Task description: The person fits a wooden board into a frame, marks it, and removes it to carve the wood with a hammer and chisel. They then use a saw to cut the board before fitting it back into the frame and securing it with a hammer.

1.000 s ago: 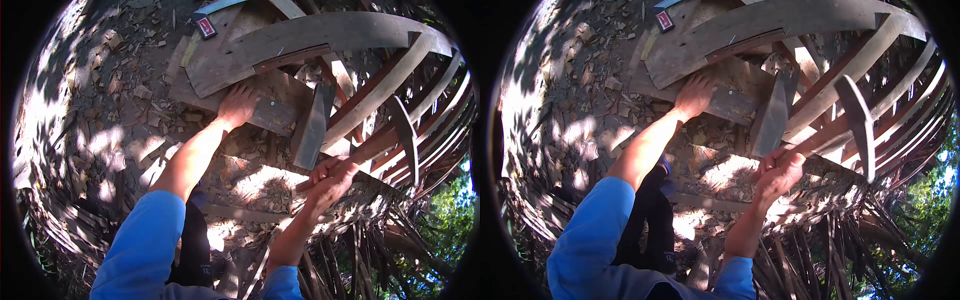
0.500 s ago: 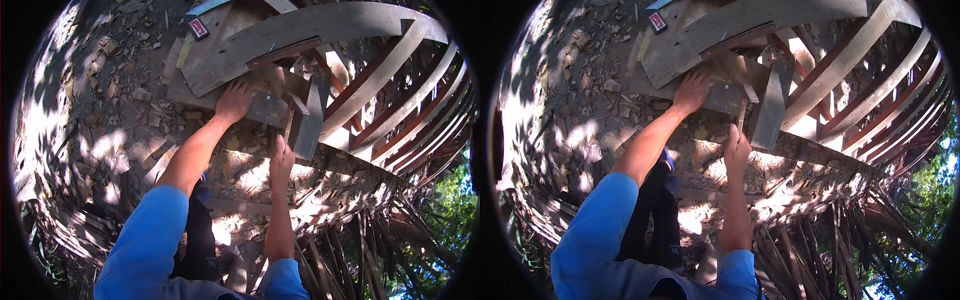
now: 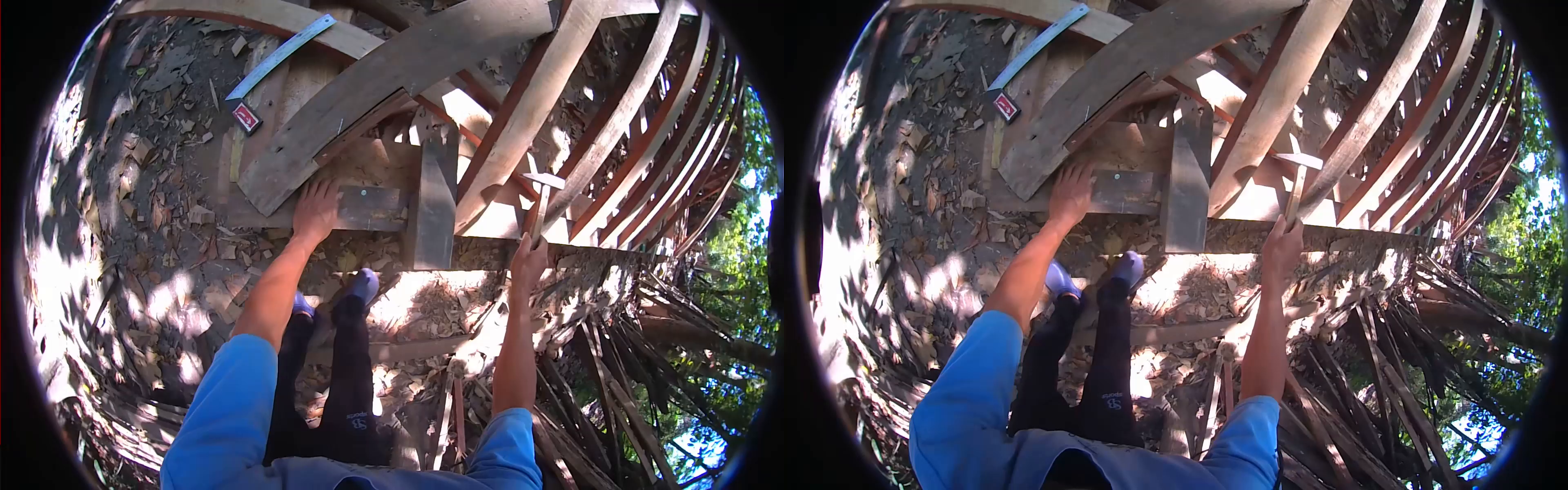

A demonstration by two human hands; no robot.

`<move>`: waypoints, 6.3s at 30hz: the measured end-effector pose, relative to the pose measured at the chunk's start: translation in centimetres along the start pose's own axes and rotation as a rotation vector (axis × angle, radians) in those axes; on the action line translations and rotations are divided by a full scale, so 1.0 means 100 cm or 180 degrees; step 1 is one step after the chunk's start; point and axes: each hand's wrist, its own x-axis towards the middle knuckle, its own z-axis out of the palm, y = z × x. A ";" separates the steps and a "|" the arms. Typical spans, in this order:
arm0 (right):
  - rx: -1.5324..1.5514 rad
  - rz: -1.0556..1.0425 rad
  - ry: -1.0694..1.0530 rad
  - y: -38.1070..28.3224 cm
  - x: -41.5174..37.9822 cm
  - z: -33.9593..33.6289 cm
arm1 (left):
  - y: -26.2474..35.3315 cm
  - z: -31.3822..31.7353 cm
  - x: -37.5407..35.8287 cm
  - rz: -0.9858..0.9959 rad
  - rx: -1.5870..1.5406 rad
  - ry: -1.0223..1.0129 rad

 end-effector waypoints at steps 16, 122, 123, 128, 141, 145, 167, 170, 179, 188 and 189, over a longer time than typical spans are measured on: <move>0.1128 -0.0230 -0.0203 0.074 0.075 0.114 | 0.121 0.019 -0.078 -0.4767 -0.5501 0.0997; 0.2147 0.0554 -0.1904 -0.217 -0.067 0.196 | 0.118 -0.066 -0.027 -0.4996 -0.6932 0.1433; 0.2042 0.0681 -0.1825 -0.219 -0.070 0.199 | 0.116 -0.061 -0.026 -0.4965 -0.6951 0.1442; 0.2542 0.0565 -0.2070 -0.230 -0.067 0.199 | 0.116 -0.066 -0.022 -0.5079 -0.6867 0.1370; 0.4197 0.0359 -0.1980 -0.204 -0.043 0.175 | 0.119 -0.059 -0.028 -0.4952 -0.6676 0.1404; 0.3219 0.0361 -0.1769 -0.225 -0.055 0.200 | 0.117 -0.066 -0.031 -0.4973 -0.6743 0.1386; 0.3031 -0.0307 -0.1568 -0.229 -0.052 0.211 | 0.118 -0.034 -0.050 -0.4667 -0.7172 0.1597; 0.3102 -0.0274 -0.1472 -0.232 -0.053 0.210 | 0.122 -0.025 -0.055 -0.4504 -0.6877 0.1723; 0.3089 0.0012 -0.1880 -0.228 -0.050 0.208 | 0.124 -0.034 -0.044 -0.4568 -0.6583 0.1593; 0.2973 0.0239 -0.2393 -0.242 -0.034 0.165 | 0.108 -0.041 -0.039 -0.4546 -0.6830 0.0997; 0.3086 0.0233 -0.2344 -0.239 -0.034 0.165 | 0.105 -0.038 -0.043 -0.4526 -0.6831 0.0915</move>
